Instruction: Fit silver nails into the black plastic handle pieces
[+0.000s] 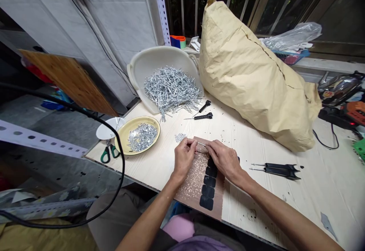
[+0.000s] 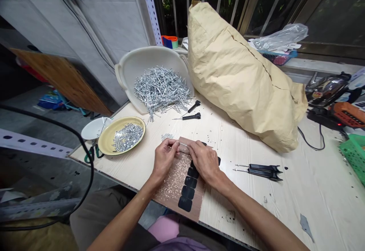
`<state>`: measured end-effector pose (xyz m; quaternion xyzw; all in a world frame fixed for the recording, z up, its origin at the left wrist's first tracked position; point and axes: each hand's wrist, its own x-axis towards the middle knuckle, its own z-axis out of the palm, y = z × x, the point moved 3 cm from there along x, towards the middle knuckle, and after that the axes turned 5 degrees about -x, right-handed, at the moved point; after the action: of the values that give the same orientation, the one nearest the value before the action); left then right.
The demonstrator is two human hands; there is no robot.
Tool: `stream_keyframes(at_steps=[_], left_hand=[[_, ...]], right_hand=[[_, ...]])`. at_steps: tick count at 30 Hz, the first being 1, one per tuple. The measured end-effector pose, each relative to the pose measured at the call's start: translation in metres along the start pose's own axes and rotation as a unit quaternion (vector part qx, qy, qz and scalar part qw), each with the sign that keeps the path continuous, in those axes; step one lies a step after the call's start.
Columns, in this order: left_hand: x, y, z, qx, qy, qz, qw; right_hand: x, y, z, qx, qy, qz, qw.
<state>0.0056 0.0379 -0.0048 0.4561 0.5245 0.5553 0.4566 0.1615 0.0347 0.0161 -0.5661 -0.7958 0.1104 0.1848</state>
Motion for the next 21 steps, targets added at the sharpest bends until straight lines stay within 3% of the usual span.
stream_keyframes(at_steps=[3,6,11,13,16,19,21], left_hand=[[0.001,0.002,0.0,0.008,-0.011,0.012,1.0],[0.005,-0.001,0.001,-0.018,-0.035,-0.027,0.999],[0.004,-0.004,0.003,-0.003,0.011,-0.009,1.0],[0.003,-0.001,0.002,0.014,0.038,0.013,0.999],[0.004,0.0,-0.002,0.007,0.025,0.015,1.0],[0.008,-0.005,-0.004,-0.053,-0.025,-0.04,0.997],[0.009,-0.011,-0.001,-0.097,-0.048,-0.08,0.991]], right_hand=[[0.007,0.009,0.009,0.184,-0.062,0.012,0.981],[0.008,0.012,0.014,0.249,-0.09,0.016,0.964],[0.002,-0.001,0.004,0.056,0.012,0.023,0.998],[0.002,-0.005,0.002,0.022,0.022,0.023,0.999],[0.008,-0.003,0.005,0.144,-0.013,0.019,0.989],[0.011,0.002,0.016,0.299,-0.095,0.057,0.948],[0.01,0.004,0.021,0.341,-0.109,0.082,0.93]])
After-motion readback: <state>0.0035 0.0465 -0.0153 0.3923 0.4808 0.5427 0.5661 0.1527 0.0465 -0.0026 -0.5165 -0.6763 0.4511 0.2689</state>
